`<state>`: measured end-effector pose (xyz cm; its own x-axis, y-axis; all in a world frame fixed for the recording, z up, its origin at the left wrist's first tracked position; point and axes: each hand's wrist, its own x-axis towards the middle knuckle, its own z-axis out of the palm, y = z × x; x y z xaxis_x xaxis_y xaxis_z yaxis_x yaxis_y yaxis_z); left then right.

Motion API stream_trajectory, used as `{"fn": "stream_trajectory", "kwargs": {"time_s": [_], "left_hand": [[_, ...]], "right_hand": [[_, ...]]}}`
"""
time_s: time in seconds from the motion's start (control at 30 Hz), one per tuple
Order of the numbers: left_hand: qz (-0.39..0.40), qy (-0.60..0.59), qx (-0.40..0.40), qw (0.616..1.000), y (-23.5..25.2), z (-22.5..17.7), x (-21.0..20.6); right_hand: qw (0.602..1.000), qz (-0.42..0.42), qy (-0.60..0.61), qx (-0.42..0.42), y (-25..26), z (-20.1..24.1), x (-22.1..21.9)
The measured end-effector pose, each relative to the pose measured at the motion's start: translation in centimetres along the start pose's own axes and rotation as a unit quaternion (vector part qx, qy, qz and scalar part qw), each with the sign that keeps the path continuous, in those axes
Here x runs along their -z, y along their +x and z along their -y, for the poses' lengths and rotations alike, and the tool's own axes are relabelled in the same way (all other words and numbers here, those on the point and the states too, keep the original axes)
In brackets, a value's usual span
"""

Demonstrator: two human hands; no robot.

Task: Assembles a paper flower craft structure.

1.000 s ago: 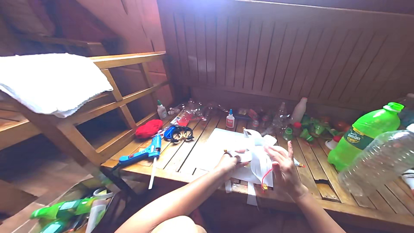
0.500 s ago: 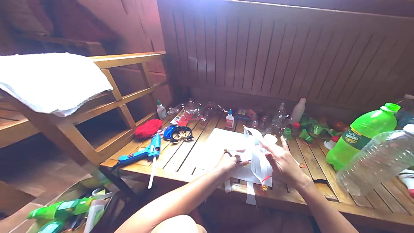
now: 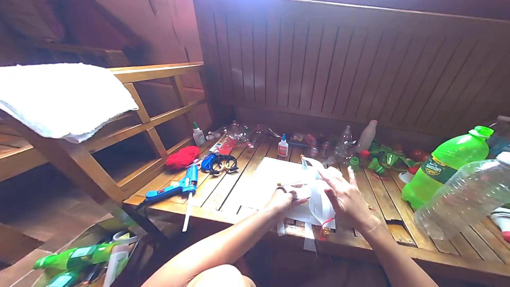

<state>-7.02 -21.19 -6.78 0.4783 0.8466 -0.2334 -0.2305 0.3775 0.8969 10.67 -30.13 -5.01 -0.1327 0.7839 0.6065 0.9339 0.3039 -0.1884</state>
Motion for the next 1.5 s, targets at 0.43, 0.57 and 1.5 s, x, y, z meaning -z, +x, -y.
{"fn": "stream_trajectory", "kwargs": {"time_s": [0.43, 0.57, 1.5], "left_hand": [[0.013, -0.003, -0.008, 1.000, -0.1, 0.0, 0.1], [0.010, -0.009, -0.005, 1.000, -0.2, -0.1, 0.1], [-0.001, -0.029, -0.014, 0.999, -0.5, -0.4, 0.2]], "right_hand": [[1.000, -0.009, -0.008, 0.023, -0.3, 0.0, 0.2], [1.000, 0.011, -0.004, 0.008, -0.2, 0.2, 0.6], [0.961, -0.271, 0.045, -0.039, -3.1, 0.2, 1.6]]}}
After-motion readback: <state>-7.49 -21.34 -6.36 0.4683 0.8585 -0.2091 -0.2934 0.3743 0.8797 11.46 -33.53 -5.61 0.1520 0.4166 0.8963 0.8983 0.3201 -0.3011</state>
